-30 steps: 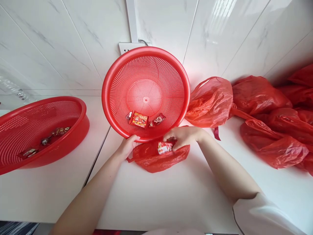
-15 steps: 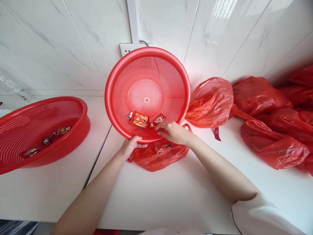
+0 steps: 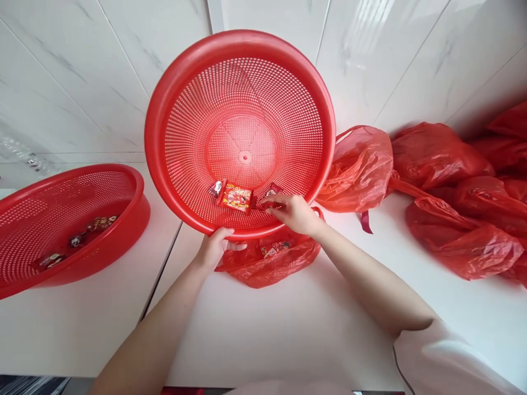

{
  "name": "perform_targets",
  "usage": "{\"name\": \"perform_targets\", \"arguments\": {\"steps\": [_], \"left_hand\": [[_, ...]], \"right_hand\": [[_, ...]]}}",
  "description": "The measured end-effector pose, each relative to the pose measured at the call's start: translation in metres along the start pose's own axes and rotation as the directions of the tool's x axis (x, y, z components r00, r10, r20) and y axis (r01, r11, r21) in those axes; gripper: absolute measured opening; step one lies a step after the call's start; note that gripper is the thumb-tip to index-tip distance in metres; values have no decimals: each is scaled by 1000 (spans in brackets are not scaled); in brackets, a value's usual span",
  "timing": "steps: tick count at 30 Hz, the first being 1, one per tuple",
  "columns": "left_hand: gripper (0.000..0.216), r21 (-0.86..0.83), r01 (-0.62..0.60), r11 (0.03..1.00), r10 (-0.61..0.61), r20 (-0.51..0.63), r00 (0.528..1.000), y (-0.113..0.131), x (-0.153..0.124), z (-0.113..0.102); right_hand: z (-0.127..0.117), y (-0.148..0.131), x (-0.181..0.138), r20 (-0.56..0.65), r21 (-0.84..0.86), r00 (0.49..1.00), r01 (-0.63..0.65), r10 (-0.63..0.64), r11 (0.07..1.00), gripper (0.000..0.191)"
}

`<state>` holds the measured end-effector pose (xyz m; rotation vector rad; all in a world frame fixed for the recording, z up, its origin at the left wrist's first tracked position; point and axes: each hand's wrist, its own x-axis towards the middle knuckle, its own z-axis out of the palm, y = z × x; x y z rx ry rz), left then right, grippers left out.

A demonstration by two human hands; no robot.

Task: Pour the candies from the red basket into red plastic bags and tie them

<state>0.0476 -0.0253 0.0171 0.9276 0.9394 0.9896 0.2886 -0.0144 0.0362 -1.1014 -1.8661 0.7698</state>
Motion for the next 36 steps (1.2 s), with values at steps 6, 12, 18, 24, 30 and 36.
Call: {"name": "perform_targets", "arguments": {"steps": [6,12,18,24,30,36], "left_hand": [[45,-8,-82,997,81,-66,995,11,3,-5],[38,-19,-104,994,102,-83,991,15,2,-5],[30,-15,-100,995,99,-44,994,11,1,-6],[42,44,-40,998,39,22,999,6,-4,-1],[48,38,65,997,-71,153,986,-5,-16,12],[48,30,102,994,-105,172,979,-10,-18,15]], "right_hand": [[-8,-7,2,88,631,966,-244,245,737,40],[-15,-12,-1,150,530,970,-242,191,813,35],[-23,-34,-14,477,17,878,-65,49,998,25],[-5,-33,-12,145,-231,983,141,-109,963,29],[16,-17,-8,37,-341,982,189,-187,921,59],[16,-3,-3,-48,-341,999,-32,17,940,71]]}}
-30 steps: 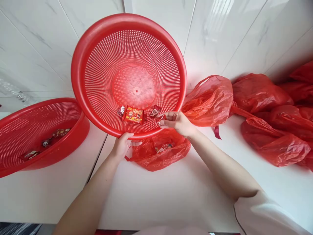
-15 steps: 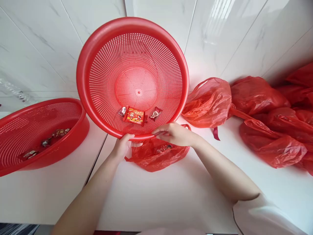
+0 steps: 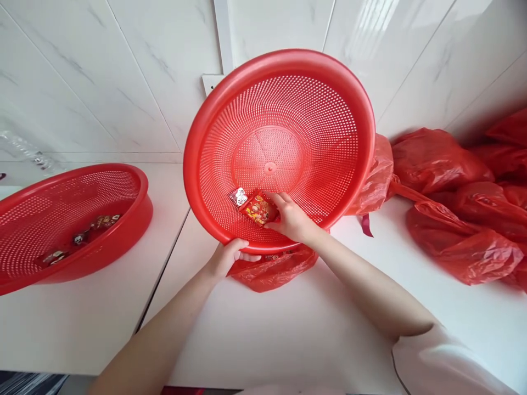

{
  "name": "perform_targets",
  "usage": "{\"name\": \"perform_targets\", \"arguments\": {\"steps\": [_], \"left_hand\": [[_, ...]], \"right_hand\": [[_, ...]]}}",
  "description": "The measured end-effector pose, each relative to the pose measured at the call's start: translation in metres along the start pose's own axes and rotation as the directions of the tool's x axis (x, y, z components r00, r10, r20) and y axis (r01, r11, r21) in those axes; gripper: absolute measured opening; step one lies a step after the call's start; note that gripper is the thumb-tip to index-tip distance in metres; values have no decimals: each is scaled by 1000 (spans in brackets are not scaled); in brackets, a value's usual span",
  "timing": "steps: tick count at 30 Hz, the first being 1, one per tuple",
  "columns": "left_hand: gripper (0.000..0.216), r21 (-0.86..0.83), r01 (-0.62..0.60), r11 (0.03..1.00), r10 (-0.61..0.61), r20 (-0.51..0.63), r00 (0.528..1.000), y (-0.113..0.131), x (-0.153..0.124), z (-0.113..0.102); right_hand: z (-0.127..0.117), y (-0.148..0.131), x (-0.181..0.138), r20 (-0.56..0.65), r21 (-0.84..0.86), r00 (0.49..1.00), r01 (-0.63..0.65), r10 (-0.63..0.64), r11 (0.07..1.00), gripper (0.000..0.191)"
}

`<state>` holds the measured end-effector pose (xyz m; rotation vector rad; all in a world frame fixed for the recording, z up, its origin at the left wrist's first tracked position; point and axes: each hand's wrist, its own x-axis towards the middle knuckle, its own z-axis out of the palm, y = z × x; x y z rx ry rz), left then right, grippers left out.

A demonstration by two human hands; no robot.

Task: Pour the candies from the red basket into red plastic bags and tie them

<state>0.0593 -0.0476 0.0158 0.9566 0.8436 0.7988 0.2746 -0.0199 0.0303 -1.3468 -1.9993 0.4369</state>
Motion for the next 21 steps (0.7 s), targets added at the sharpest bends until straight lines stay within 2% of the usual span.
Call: {"name": "perform_targets", "arguments": {"steps": [2,4,9,14,17,21], "left_hand": [[47,-3,0,1000,0,0,1000,0,2,-2],[46,7,-12,1000,12,-9,1000,0,3,-4],[46,43,-68,997,70,-47,996,4,4,-6],[48,47,-100,994,103,-73,992,6,5,-8],[49,45,-110,993,114,-91,989,6,5,-9],[43,33,-104,994,107,-99,989,6,6,-9]], "right_hand": [[-3,3,2,27,-9,996,-80,80,997,49],[-5,4,2,62,31,992,-110,108,993,33],[-10,4,2,173,318,964,-248,201,915,37],[-14,6,1,247,629,962,-248,113,737,39],[-16,5,1,270,715,959,-260,87,649,39],[-23,0,0,311,758,950,-266,29,596,32]]}}
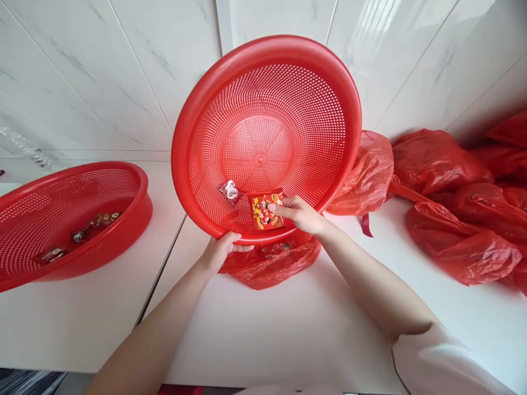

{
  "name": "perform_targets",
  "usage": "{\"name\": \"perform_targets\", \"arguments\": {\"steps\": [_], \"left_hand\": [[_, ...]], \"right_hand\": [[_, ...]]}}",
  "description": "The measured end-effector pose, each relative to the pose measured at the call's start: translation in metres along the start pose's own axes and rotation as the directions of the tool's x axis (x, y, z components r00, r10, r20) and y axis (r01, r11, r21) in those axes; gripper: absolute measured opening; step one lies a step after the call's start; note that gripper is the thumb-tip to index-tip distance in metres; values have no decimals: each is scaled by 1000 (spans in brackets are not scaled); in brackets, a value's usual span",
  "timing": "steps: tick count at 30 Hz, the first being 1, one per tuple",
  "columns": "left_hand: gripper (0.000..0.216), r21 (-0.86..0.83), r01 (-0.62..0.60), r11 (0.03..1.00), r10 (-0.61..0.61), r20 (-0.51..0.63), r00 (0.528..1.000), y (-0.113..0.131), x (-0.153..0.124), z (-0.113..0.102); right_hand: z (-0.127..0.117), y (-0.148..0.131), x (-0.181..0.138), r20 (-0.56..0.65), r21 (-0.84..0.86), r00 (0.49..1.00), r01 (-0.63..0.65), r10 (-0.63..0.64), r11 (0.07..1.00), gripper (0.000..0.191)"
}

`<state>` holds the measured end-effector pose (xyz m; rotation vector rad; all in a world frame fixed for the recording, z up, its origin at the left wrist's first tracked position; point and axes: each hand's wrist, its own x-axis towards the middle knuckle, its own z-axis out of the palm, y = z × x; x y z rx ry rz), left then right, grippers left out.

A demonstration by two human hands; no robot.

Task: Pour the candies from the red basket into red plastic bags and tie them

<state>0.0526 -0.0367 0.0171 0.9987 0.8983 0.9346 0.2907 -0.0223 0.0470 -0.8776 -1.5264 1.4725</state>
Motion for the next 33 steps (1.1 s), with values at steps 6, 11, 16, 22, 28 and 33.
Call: {"name": "perform_targets", "arguments": {"steps": [6,11,16,22,28,33], "left_hand": [[31,-32,18,999,-19,-33,999,-4,3,-2],[29,-63,20,998,-23,-50,998,-4,4,-2],[25,-62,15,998,-19,-73,997,-4,5,-3],[22,-62,23,998,-29,-83,996,-3,5,-2],[25,-52,-2,999,-2,-80,997,1,6,-1],[23,-62,0,998,-6,-92,996,0,8,-4]], "right_hand": [[5,-25,-14,167,44,986,-36,28,998,23],[5,-33,-16,247,6,969,-5,4,1000,22],[2,-36,-15,259,-144,966,30,8,989,29],[1,-37,-18,218,-336,976,53,23,940,44],[3,-24,-14,150,-364,988,12,46,931,36],[3,-25,-14,270,-334,963,80,14,939,27]]}}
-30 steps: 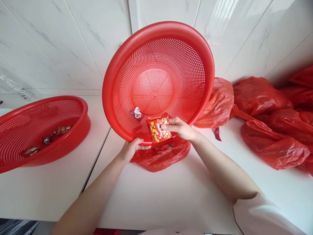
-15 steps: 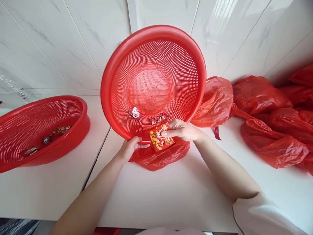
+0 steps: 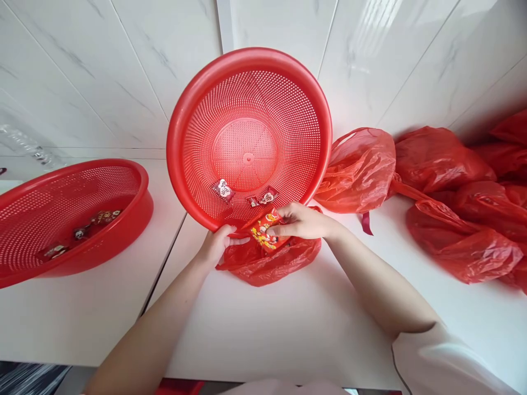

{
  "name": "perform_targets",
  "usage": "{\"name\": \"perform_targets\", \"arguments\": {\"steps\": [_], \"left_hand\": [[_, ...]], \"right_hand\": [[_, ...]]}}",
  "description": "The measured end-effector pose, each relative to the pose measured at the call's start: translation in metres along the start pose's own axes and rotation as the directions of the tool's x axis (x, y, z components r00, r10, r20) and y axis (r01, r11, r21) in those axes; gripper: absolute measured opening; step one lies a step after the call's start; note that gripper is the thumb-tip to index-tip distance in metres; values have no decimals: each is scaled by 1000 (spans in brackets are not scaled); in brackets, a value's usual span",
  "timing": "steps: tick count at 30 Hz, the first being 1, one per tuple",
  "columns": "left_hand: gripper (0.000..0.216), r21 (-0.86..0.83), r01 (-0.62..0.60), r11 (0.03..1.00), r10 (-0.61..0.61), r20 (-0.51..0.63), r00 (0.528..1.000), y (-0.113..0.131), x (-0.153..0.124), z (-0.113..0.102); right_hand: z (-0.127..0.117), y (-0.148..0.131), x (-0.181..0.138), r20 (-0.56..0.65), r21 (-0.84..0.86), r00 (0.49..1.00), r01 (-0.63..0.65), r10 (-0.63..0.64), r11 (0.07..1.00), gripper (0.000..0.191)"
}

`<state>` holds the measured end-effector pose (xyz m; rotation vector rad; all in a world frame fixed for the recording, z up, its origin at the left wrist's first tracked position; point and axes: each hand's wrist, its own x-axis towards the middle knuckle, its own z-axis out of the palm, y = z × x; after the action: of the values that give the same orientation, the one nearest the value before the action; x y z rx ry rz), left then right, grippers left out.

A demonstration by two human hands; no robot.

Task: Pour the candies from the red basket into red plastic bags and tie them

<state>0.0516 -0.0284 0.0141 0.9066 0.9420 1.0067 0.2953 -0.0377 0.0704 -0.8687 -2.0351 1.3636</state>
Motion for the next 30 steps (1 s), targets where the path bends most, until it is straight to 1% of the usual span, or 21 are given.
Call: {"name": "perform_targets", "arguments": {"steps": [5,11,13,16,19,21,23,25,27,29,30], "left_hand": [[23,-8,5,1000,-5,-41,999,0,-1,2],[24,-30,41,999,-42,-47,998,1,-2,3],[23,-28,34,999,-35,-47,998,0,-1,3],[26,-26,22,999,-23,-29,999,-1,0,2],[26,-13,39,999,-39,-10,999,-3,2,1],[25,-1,48,999,-48,0,999,-4,2,0],[27,8,39,999,-40,12,999,-4,2,-1],[31,15,24,1000,-25,25,999,-3,2,-1],[36,18,11,1000,-11,35,999,-4,2,-2],[38,21,1,1000,-2,37,999,-4,3,-2],[39,22,-2,1000,2,38,999,-5,4,-3]], "right_hand": [[-1,-10,-3,40,113,997,-65,60,991,22],[-3,-19,-8,84,70,994,-81,75,994,27],[-2,-18,-7,63,83,993,-102,97,991,28],[2,-13,-4,34,140,985,-171,167,975,34],[4,-8,-1,17,115,978,-209,208,971,40],[4,-5,0,-40,52,982,-183,185,982,43],[2,-1,1,-136,-22,979,-155,151,988,46],[-1,3,2,-215,-37,970,-124,113,992,44],[-4,6,3,-249,58,966,-63,76,996,40],[-6,7,3,-249,172,967,-12,56,985,37],[-7,7,3,-246,203,968,-1,52,979,34]]}}
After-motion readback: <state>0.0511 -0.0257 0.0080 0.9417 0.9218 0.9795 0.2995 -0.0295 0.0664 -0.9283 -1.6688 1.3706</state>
